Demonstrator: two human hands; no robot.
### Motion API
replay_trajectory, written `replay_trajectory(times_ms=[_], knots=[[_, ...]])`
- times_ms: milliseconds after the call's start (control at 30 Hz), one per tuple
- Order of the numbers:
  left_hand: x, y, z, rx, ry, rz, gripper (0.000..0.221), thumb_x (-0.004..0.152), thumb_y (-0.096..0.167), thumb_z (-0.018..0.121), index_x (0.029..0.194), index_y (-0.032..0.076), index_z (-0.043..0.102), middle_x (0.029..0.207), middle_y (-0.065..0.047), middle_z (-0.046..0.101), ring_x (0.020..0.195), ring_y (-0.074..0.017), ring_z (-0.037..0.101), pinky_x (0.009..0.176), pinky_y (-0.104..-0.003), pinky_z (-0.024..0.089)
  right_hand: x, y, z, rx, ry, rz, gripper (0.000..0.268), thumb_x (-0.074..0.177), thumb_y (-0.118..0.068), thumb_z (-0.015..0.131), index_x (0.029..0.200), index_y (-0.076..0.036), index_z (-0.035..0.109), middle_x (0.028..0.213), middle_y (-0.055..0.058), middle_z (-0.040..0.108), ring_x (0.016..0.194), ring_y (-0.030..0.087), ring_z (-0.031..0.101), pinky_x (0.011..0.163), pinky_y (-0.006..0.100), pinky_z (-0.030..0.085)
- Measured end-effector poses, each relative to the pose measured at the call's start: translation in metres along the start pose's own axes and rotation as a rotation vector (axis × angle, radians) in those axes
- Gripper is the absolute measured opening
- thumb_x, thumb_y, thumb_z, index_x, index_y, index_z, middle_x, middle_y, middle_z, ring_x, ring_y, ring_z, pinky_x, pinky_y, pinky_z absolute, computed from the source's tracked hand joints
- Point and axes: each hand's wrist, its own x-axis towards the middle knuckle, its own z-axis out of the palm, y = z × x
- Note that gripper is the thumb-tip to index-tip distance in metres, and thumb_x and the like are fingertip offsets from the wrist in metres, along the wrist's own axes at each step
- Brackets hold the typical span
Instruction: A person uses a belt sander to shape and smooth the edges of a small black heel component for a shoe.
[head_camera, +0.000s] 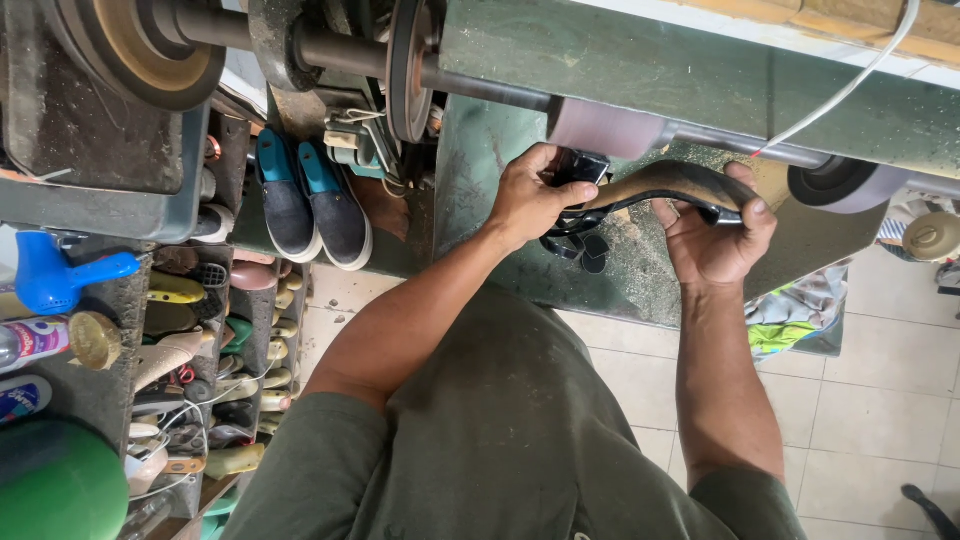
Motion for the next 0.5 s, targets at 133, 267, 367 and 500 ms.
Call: replay_trajectory(times_ms=[133, 267, 367, 500], knots=[[0.002, -0.001, -0.003, -0.031, -0.009, -0.040, 0.048, 0.067, 0.011, 0.098, 0.105, 0.000, 0.071, 0.088, -0.018, 0.073, 0.077, -0.0228, 0.071, 0.060, -0.035, 0.067, 0.000, -0.001, 0.006, 0.003, 0.008, 0.003, 0.046, 0.088, -0.049, 0.064, 0.128, -0.028, 0.059, 0.122, 0.019, 0.071, 0.107, 0.036, 0.075, 0.101, 0.059, 0.066], [-0.001, -0.004, -0.003, -0.065, -0.018, -0.033, 0.049, 0.068, 0.011, 0.098, 0.108, 0.002, 0.071, 0.091, -0.016, 0.073, 0.079, -0.0212, 0.071, 0.060, -0.035, 0.067, -0.003, 0.000, 0.006, 0.012, -0.029, -0.018, 0.049, 0.087, -0.049, 0.064, 0.130, -0.027, 0.057, 0.127, 0.020, 0.069, 0.112, 0.039, 0.073, 0.102, 0.059, 0.065], [-0.019, 0.011, -0.007, -0.051, -0.044, -0.033, 0.054, 0.067, 0.011, 0.099, 0.111, 0.003, 0.070, 0.094, -0.016, 0.073, 0.082, -0.0214, 0.071, 0.064, -0.036, 0.069, -0.015, 0.000, 0.008, 0.003, -0.067, -0.038, 0.050, 0.084, -0.048, 0.064, 0.130, -0.029, 0.058, 0.128, 0.022, 0.066, 0.113, 0.042, 0.072, 0.103, 0.062, 0.064], [-0.038, -0.002, -0.024, 0.014, -0.161, 0.077, 0.061, 0.072, 0.013, 0.098, 0.123, 0.006, 0.067, 0.100, -0.013, 0.074, 0.096, -0.0198, 0.070, 0.074, -0.037, 0.066, -0.048, -0.004, 0.011, 0.042, -0.202, -0.038, 0.066, 0.074, -0.034, 0.067, 0.138, -0.023, 0.053, 0.140, 0.025, 0.058, 0.122, 0.045, 0.066, 0.103, 0.067, 0.059]])
